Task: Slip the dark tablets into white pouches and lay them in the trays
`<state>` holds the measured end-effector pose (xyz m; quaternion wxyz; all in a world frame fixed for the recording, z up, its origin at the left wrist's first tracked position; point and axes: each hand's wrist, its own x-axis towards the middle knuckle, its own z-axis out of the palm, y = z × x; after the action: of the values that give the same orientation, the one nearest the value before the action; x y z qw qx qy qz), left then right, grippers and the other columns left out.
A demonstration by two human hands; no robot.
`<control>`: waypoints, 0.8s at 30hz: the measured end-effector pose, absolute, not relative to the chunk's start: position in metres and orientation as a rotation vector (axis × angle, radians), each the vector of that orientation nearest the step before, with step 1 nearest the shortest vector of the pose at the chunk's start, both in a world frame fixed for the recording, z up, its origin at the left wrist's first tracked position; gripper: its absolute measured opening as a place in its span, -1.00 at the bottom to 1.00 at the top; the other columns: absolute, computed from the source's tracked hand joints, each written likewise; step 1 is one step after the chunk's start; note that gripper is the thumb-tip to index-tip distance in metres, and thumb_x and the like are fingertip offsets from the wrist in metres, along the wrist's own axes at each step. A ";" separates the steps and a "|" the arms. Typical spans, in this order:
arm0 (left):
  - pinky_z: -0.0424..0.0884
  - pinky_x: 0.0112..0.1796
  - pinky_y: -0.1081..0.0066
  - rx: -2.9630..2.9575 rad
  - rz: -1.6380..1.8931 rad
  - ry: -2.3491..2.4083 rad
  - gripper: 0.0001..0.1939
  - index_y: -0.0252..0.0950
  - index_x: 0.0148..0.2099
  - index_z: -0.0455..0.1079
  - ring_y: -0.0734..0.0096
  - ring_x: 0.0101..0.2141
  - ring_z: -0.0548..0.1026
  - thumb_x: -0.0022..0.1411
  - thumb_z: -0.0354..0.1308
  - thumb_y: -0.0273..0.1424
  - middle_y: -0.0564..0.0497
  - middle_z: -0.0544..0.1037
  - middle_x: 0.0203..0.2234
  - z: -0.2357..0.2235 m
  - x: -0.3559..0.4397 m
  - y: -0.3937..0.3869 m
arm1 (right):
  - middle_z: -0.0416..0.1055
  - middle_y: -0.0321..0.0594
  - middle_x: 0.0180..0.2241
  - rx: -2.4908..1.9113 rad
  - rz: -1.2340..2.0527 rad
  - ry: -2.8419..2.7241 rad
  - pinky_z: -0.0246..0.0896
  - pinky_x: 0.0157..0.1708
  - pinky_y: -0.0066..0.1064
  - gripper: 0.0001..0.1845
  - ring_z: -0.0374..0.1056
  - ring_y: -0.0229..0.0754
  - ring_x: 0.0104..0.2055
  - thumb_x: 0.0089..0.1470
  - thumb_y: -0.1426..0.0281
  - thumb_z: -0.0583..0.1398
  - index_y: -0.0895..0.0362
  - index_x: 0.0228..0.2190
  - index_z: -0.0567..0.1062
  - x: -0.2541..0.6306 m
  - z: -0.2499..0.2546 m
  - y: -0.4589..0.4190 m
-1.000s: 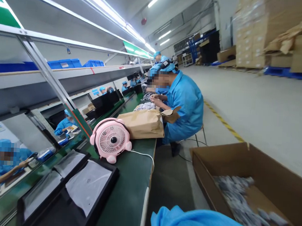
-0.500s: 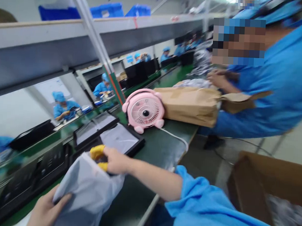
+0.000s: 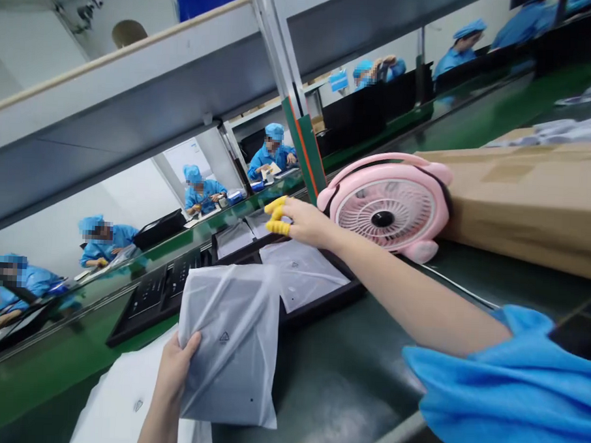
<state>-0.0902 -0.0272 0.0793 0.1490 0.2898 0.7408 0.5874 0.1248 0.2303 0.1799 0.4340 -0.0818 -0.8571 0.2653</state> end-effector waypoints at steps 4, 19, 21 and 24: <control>0.40 -0.30 0.37 0.928 1.643 2.079 -0.50 -0.42 -0.24 0.45 0.14 -0.30 0.51 -0.17 0.28 -0.13 -0.11 0.57 -0.43 0.076 -0.080 -0.016 | 0.47 -0.18 -0.22 -0.150 1.030 -2.476 0.30 -0.28 -0.39 -0.42 0.40 -0.16 -0.28 -0.42 0.28 0.37 0.12 -0.23 0.49 0.061 0.193 0.193; 0.43 -0.23 0.41 0.389 1.761 2.038 -0.80 -0.40 -0.17 0.39 0.29 -0.24 0.51 0.12 0.13 -0.45 -0.14 0.55 -0.26 0.092 -0.136 0.062 | 0.42 -0.22 -0.47 0.079 0.801 -1.709 0.22 -0.42 -0.46 -0.82 0.26 -0.32 -0.49 0.01 0.32 0.16 0.15 -0.34 0.45 0.065 0.058 0.125; 0.44 -0.23 0.39 0.340 1.690 2.106 -0.81 -0.41 -0.19 0.39 0.27 -0.25 0.52 0.13 0.13 -0.44 -0.15 0.55 -0.29 0.086 -0.147 0.083 | 0.39 -0.23 -0.57 0.243 0.740 -2.017 0.21 -0.38 -0.42 -0.78 0.25 -0.30 -0.51 0.05 0.31 0.11 0.17 -0.36 0.48 0.056 0.009 0.104; 0.43 -0.22 0.31 0.304 1.563 2.237 -0.85 -0.44 -0.25 0.40 0.22 -0.27 0.52 0.12 0.13 -0.46 -0.16 0.55 -0.37 0.067 -0.156 0.105 | 0.40 -0.26 -0.60 0.335 0.815 -2.427 0.16 -0.42 -0.45 -0.78 0.23 -0.29 -0.52 -0.03 0.28 0.17 0.14 -0.41 0.54 0.045 -0.032 0.099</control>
<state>-0.1559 0.1050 0.0674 0.1967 0.1087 0.7987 0.5582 0.0454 0.0988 -0.0323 0.2761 0.1249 -0.9035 0.3032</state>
